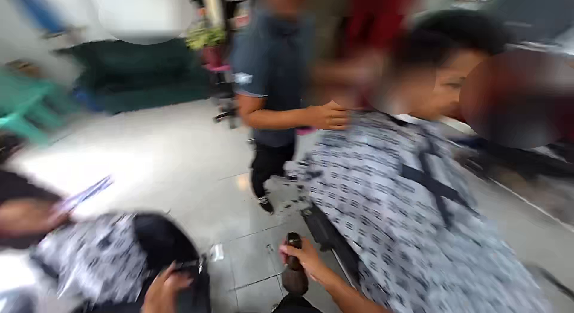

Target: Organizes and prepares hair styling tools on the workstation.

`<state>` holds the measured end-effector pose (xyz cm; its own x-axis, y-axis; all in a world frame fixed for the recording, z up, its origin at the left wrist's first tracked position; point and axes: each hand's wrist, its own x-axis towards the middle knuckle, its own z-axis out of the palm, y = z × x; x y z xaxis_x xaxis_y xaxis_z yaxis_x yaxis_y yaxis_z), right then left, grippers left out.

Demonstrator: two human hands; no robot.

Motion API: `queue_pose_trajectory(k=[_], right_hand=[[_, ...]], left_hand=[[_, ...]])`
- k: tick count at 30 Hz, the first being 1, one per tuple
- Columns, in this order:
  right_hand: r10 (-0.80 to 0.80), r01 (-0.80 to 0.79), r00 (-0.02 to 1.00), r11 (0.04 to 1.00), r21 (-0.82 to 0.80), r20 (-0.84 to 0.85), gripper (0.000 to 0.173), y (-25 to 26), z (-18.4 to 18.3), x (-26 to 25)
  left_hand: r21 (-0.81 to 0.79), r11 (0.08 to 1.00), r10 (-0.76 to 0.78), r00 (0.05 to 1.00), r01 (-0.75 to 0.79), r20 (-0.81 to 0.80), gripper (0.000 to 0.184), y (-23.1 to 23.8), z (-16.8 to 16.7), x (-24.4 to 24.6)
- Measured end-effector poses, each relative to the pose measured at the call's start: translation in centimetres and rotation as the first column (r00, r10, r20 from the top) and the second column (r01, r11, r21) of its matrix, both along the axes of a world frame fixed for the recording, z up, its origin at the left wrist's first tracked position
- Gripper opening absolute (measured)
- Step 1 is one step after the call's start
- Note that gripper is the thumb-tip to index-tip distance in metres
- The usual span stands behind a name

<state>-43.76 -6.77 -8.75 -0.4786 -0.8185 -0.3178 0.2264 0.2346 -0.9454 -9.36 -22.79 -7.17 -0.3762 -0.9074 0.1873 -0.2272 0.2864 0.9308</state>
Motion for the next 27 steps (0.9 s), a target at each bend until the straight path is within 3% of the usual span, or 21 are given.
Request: queue_pose_trajectory(k=[2, 4, 7, 9, 12, 14, 16, 18, 20, 21, 24, 27], right_hand=[[0.032, -0.051, 0.993, 0.985, -0.166, -0.112, 0.027, -1.9, -0.9, 1.3], [0.054, -0.117, 0.973, 0.952, -0.283, -0.224, 0.026, -4.5, -1.3, 2.7], [0.194, -0.257, 0.943, 0.942, -0.217, -0.272, 0.032, -8.1, 0.0, 5.1], [0.366, -0.421, 0.895, 0.881, -0.214, -0.255, 0.038, -10.1, 0.6, 6.4], [0.611, -0.64, 0.768, 0.728, -0.246, -0.191, 0.037, -13.1, 0.8, 8.0], [0.723, -0.73, 0.68, 0.651, -0.21, -0.123, 0.028, -14.8, 0.8, 9.5], [0.818, -0.809, 0.573, 0.555, -0.19, -0.05, 0.024, -16.1, 0.5, 11.5], [0.889, -0.877, 0.458, 0.447, -0.175, -0.025, 0.024, -17.1, 0.0, 13.2], [0.93, -0.924, 0.363, 0.352, -0.151, -0.052, 0.026, -16.6, -0.8, 14.8], [0.945, -0.94, 0.32, 0.307, -0.147, -0.067, 0.027, -15.8, -1.2, 15.9], [0.982, -0.962, 0.178, 0.162, -0.22, -0.056, 0.026, -12.4, -1.8, 20.0], [0.999, -0.965, -0.012, -0.001, -0.263, 0.04, 0.034, -8.0, -2.1, 23.8]], left_hand=[[-0.071, 0.997, -0.01, 0.997, 0.016, 0.077, 0.03, -0.5, -1.2, -0.4], [-0.003, 0.999, -0.053, 0.991, 0.054, 0.125, 0.022, 0.3, -2.0, -0.8], [0.143, 0.979, -0.165, 0.977, 0.146, 0.132, 0.024, 3.2, -3.6, -0.6], [0.176, 0.977, -0.148, 0.976, 0.119, 0.161, 0.025, 5.6, -4.8, 0.4], [0.158, 0.982, 0.05, 0.951, -0.103, 0.306, 0.024, 10.0, -6.0, 2.7], [0.103, 0.925, 0.306, 0.877, -0.366, 0.37, 0.022, 14.4, -6.0, 4.1], [0.035, 0.758, 0.616, 0.732, -0.652, 0.291, 0.034, 19.8, -6.0, 4.9], [0.059, 0.52, 0.812, 0.514, -0.852, 0.275, 0.044, 24.7, -5.0, 4.7], [0.066, 0.26, 0.903, 0.266, -0.963, 0.337, 0.031, 29.8, -3.9, 3.7], [0.077, 0.134, 0.91, 0.153, -0.988, 0.386, 0.029, 32.2, -2.9, 3.0], [0.219, -0.181, 0.91, -0.079, -0.959, 0.407, 0.058, 38.7, -0.7, 1.9], [0.284, -0.333, 0.915, -0.236, -0.899, 0.327, 0.061, 46.1, -1.5, 2.0]])
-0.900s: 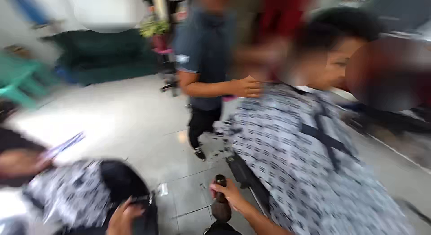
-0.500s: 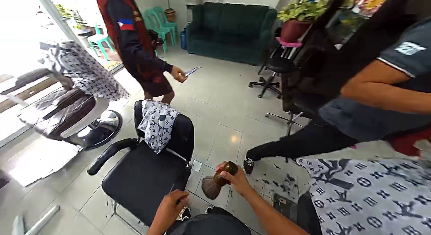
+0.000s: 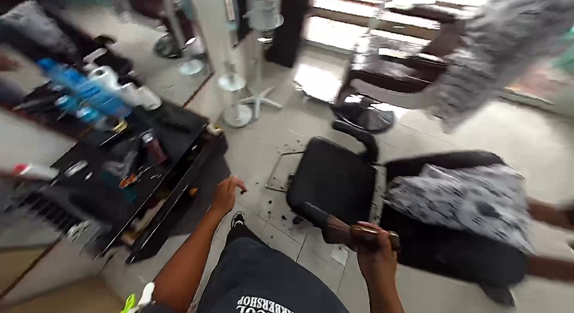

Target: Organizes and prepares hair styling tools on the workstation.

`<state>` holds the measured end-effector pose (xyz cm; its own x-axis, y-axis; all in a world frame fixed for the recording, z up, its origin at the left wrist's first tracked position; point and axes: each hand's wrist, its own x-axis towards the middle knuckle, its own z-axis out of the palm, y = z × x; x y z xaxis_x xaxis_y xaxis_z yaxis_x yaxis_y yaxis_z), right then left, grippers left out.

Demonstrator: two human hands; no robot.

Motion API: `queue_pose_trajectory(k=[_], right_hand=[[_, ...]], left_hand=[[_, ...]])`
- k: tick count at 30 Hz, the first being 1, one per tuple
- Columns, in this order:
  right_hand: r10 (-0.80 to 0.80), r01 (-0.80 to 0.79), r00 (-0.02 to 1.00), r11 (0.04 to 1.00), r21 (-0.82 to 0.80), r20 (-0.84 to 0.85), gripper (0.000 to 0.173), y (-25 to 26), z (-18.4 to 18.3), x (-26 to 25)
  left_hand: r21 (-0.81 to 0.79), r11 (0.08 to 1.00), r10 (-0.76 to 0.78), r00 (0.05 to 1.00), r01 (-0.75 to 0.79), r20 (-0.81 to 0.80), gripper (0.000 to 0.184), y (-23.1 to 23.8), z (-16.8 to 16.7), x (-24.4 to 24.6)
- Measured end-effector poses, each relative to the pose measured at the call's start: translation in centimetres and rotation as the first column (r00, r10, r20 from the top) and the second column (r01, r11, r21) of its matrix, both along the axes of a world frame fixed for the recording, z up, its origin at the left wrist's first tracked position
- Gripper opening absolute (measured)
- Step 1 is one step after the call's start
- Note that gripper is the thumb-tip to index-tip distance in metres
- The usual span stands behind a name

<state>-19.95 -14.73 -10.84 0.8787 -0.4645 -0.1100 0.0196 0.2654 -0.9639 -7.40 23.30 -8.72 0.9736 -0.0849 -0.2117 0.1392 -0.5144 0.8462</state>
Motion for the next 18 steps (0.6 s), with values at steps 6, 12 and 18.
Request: queue_pose_trajectory(k=[6, 12, 18], right_hand=[[0.278, -0.277, 0.961, 0.957, 0.085, -0.002, 0.043, 8.5, -1.1, 7.2], [0.455, -0.461, 0.887, 0.881, 0.105, 0.071, 0.045, 20.4, 0.0, 15.1], [0.618, -0.645, 0.761, 0.753, 0.132, 0.197, 0.042, 26.4, 1.4, 19.0]], left_hand=[[0.295, 0.855, 0.378, 0.901, -0.428, 0.212, 0.032, 11.7, 0.1, 0.0], [0.478, 0.692, 0.601, 0.798, -0.541, 0.032, 0.073, 20.7, 1.5, 6.4], [0.504, 0.658, 0.698, 0.705, -0.56, -0.128, 0.08, 22.0, 0.3, 11.3]])
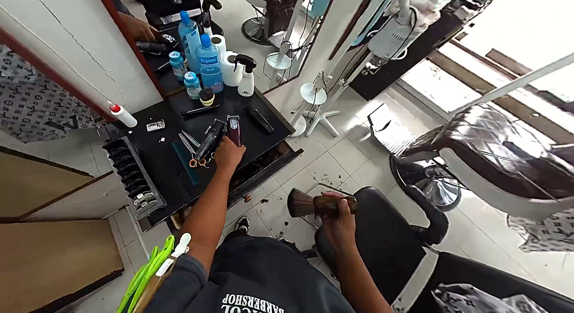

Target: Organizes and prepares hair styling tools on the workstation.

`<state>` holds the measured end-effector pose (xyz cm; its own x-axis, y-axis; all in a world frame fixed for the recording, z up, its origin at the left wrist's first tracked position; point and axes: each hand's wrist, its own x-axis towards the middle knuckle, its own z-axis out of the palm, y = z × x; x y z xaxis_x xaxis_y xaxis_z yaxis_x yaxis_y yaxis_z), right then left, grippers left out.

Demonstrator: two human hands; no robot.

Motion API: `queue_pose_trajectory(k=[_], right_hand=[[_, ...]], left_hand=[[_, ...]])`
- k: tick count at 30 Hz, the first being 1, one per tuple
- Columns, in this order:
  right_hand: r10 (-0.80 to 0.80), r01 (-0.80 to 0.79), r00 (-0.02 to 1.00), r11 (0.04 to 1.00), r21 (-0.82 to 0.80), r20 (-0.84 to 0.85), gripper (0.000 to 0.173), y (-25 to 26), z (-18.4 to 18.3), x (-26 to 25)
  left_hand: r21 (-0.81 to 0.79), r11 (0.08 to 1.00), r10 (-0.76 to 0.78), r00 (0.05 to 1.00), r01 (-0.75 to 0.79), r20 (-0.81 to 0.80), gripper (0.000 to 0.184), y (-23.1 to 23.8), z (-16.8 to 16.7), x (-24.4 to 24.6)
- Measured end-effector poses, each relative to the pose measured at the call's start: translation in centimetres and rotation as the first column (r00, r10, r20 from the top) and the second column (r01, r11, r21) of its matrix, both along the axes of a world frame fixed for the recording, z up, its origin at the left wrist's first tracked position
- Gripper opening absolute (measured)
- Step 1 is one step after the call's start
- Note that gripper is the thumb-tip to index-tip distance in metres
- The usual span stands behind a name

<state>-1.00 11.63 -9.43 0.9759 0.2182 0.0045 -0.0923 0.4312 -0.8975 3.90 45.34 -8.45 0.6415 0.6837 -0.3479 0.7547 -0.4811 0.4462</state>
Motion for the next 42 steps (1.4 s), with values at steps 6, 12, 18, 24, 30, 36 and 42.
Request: queue_pose_trajectory(k=[6, 12, 18, 24, 30, 36, 42], right_hand=[[0.05, -0.05, 0.999, 0.999, 0.022, 0.009, 0.039, -0.2, 1.0, 3.1], [0.038, -0.034, 0.966, 0.999, -0.021, 0.255, 0.034, 0.0, 7.4, 7.1], [0.281, 0.267, 0.441, 0.866, -0.424, 0.852, 0.033, 5.9, 14.4, 6.4], [0.218, 0.606, 0.291, 0.711, -0.356, 0.931, 0.026, 3.7, 16.9, 8.2], [0.232, 0.65, 0.316, 0.653, -0.388, 0.92, 0.023, 3.2, 18.0, 11.3], [0.294, 0.644, 0.376, 0.599, -0.476, 0.879, 0.034, 3.5, 19.3, 14.5], [0.384, 0.592, 0.24, 0.671, -0.448, 0.892, 0.034, 3.9, 19.6, 12.8]], left_hand=[[-0.264, 0.964, 0.032, 0.973, 0.031, 0.229, 0.054, 0.9, -0.1, -1.2], [-0.461, 0.841, 0.111, 0.745, 0.282, 0.658, 0.065, -5.8, 2.4, -4.0], [-0.076, 0.911, -0.194, 0.584, 0.405, 0.788, 0.07, -11.9, 5.6, -5.3], [0.101, 0.95, -0.3, 0.775, 0.295, 0.557, 0.06, -14.7, 9.0, -5.5], [0.043, 0.956, -0.264, 0.79, 0.29, 0.553, 0.065, -15.9, 10.0, -6.0], [0.032, 0.956, -0.257, 0.777, 0.292, 0.576, 0.062, -16.6, 9.7, -6.5], [-0.136, 0.955, -0.134, 0.792, 0.264, 0.596, 0.058, -16.3, 9.7, -6.6]])
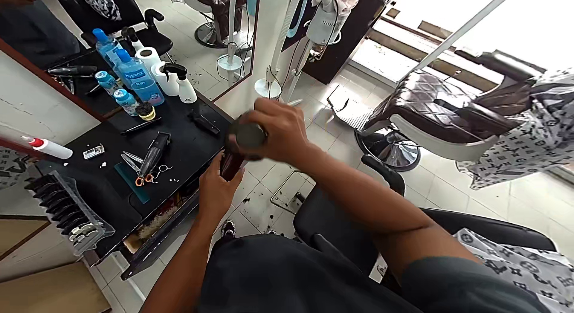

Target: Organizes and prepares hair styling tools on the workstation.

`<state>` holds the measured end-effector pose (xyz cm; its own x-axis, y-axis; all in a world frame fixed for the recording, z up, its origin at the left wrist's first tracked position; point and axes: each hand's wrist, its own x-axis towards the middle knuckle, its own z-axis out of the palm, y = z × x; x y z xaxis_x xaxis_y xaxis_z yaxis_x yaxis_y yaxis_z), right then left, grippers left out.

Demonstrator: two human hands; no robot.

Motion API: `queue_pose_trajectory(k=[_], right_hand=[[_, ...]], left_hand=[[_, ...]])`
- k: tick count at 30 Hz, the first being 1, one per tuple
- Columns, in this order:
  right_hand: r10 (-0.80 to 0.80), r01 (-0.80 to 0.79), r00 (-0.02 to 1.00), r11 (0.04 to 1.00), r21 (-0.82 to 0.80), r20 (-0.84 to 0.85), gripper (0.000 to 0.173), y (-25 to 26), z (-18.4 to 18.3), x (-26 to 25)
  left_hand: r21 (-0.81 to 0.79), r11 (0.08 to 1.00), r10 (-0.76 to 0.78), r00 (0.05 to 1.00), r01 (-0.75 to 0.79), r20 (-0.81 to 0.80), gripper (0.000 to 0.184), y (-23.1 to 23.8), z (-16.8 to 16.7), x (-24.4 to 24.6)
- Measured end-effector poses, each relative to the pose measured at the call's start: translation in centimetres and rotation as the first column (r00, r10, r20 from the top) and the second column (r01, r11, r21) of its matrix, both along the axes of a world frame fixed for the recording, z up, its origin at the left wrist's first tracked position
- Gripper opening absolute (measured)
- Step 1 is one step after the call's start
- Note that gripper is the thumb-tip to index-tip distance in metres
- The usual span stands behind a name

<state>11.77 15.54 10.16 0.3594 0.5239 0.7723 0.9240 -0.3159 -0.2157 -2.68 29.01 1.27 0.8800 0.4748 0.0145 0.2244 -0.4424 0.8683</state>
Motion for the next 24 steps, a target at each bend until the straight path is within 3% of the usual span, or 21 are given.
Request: queue_pose_trajectory(k=[1, 3, 5, 6, 7, 9, 11, 12, 14, 17, 19, 21, 22, 24], right_hand=[[-0.077, 0.074, 0.995, 0.996, -0.041, -0.062, 0.035, 0.0, -0.2, 1.0], [-0.201, 0.213, 0.968, 0.975, 0.065, -0.15, 0.035, -0.6, 0.3, 2.2], [-0.072, 0.089, 0.992, 0.981, 0.17, -0.099, 0.032, -0.6, 0.9, 0.7], [0.0, 0.009, 0.997, 0.992, 0.128, -0.072, 0.032, -0.3, 0.4, -0.2], [-0.009, 0.011, 0.999, 0.998, 0.054, -0.045, 0.033, -0.1, -0.3, -0.3], [-0.163, 0.163, 0.981, 0.987, -0.003, -0.105, 0.034, -0.4, -0.9, 1.4], [-0.193, 0.212, 0.97, 0.969, 0.127, -0.149, 0.033, -1.1, -0.2, 1.7], [-0.109, 0.129, 0.986, 0.979, 0.16, -0.127, 0.031, -1.2, 0.2, 0.6], [0.01, -0.007, 0.998, 0.999, 0.047, -0.063, 0.032, -1.1, -0.4, -1.1], [-0.229, 0.216, 0.965, 0.97, -0.108, -0.13, 0.035, -2.0, -0.1, 1.5], [-0.206, 0.2, 0.973, 0.978, -0.06, -0.108, 0.035, -2.8, 1.4, 1.2], [0.002, -0.015, 0.998, 0.982, -0.187, -0.067, 0.035, -2.5, 1.3, -1.0], [0.032, -0.048, 0.998, 0.959, -0.278, -0.062, 0.035, -2.2, 0.7, -1.1], [-0.131, 0.105, 0.99, 0.927, -0.361, -0.049, 0.034, -2.3, 0.2, 1.0]], left_hand=[[-0.027, 1.0, -0.005, 1.0, 0.005, 0.004, 0.059, 0.0, -0.2, -0.1], [-0.039, 0.999, -0.016, 1.0, 0.017, 0.018, 0.059, 0.2, -0.3, -0.4], [-0.057, 0.998, -0.01, 0.999, 0.013, 0.051, 0.058, 0.3, -0.1, -0.3], [-0.078, 0.997, -0.006, 0.998, 0.01, 0.057, 0.058, 0.2, -0.2, -0.4], [-0.099, 0.995, -0.002, 0.999, 0.008, 0.052, 0.059, 0.2, -0.2, -0.4], [-0.131, 0.991, -0.005, 0.999, 0.01, 0.037, 0.058, 0.2, -0.6, -0.5], [-0.132, 0.991, -0.015, 0.999, 0.022, 0.052, 0.058, 0.4, -0.7, -0.4], [-0.116, 0.993, -0.018, 0.998, 0.024, 0.055, 0.057, 0.4, -0.7, -0.2], [-0.019, 0.999, -0.036, 0.999, 0.037, 0.011, 0.057, 0.1, -0.6, -0.2], [0.262, 0.959, -0.088, 0.991, 0.111, -0.1, 0.059, -0.1, -0.1, -0.1], [0.406, 0.901, -0.114, 0.986, 0.154, -0.122, 0.058, -0.4, 0.4, 0.3], [0.439, 0.877, -0.135, 0.977, 0.195, -0.163, 0.056, -0.8, 0.9, 0.6], [0.44, 0.871, -0.154, 0.972, 0.218, -0.177, 0.055, -1.0, 1.0, 0.9], [0.447, 0.854, -0.194, 0.96, 0.265, -0.2, 0.057, -1.2, 0.9, 1.3]])
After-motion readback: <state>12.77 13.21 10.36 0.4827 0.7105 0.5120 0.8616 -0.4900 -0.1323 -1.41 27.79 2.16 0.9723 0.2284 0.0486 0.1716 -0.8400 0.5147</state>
